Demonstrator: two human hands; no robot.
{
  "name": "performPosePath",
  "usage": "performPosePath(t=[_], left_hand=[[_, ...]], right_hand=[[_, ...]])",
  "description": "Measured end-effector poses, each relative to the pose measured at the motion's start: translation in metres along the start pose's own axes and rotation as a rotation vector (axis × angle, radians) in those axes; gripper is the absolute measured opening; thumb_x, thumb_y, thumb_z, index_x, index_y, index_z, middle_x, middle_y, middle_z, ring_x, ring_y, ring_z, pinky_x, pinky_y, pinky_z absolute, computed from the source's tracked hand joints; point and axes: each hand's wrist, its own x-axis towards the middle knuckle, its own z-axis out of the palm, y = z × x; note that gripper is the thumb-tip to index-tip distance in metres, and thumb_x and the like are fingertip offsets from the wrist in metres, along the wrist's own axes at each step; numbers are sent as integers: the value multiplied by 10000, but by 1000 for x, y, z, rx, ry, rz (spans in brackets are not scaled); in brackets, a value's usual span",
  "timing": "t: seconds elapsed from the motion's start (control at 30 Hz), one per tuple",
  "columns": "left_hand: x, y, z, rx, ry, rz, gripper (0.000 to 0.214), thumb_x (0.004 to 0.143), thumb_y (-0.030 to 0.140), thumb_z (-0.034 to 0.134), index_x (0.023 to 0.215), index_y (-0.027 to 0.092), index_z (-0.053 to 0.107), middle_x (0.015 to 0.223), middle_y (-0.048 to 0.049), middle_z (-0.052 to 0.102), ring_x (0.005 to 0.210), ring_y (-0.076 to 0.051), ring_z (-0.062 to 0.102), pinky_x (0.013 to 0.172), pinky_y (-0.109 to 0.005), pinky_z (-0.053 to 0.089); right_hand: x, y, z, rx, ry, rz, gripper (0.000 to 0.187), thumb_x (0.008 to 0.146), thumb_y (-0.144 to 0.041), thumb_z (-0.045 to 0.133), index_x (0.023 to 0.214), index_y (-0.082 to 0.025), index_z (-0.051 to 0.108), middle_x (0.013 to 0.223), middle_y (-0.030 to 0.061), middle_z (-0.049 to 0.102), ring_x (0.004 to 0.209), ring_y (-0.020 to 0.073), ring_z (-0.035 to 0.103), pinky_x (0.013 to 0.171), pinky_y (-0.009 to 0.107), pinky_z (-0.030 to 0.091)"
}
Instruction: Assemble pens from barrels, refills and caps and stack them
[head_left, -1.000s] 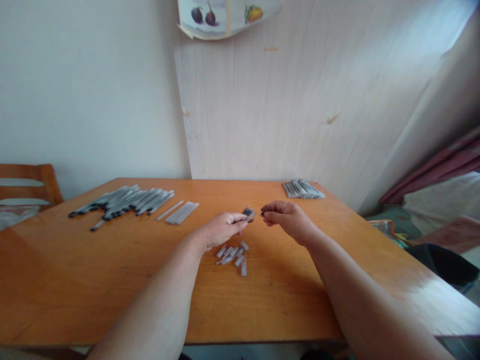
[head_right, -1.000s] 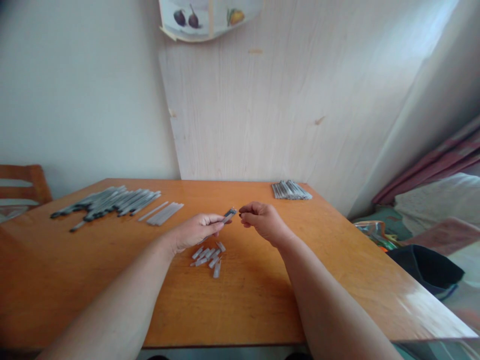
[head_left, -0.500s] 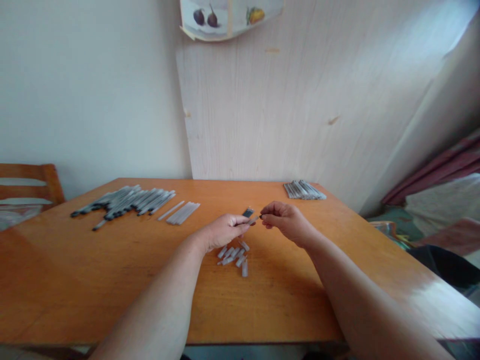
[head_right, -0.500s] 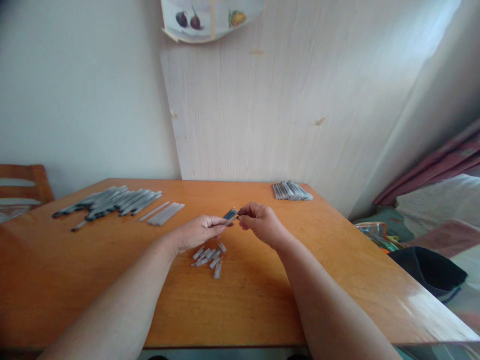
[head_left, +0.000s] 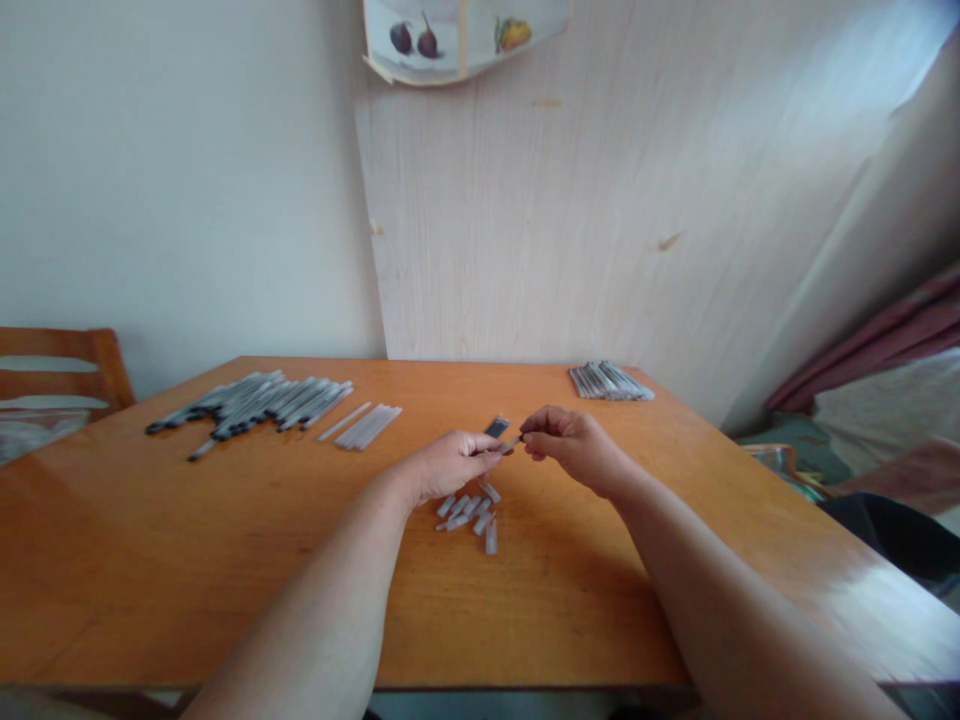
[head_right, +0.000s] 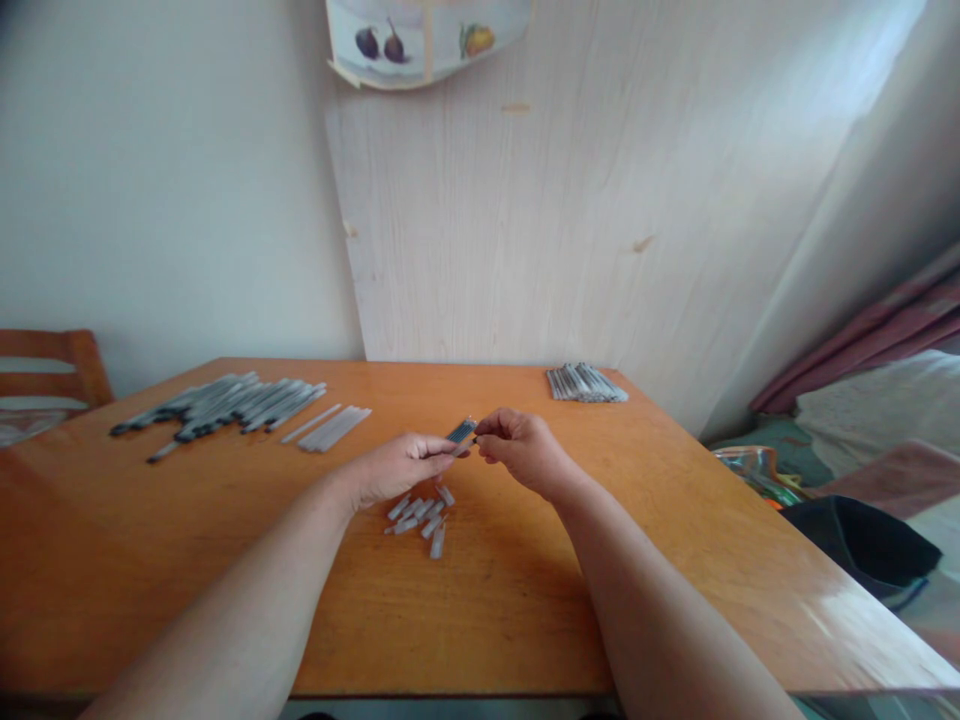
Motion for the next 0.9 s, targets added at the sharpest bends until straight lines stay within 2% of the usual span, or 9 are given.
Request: performPosePath(t=[0.57, 0.9], left_hand=[[0, 0, 1, -17, -1, -14, 409, 828, 427, 583, 1168, 219, 673, 1094, -42, 689, 932, -192, 613, 796, -294, 466], [-2, 2, 2, -28, -12, -8, 392, 841, 418, 576, 1173, 234, 673, 1097, -38, 686, 925, -173, 608, 818, -291, 461]], right_hand=[[0, 0, 1, 13, -3, 15, 190, 742, -305, 613, 879, -173, 597, 715, 14, 630, 636, 120, 562, 625, 249, 460], [1, 4, 1, 100, -2, 0, 185, 734, -288, 634, 873, -170, 602, 724, 6, 632, 619, 109, 560, 632, 253, 457]])
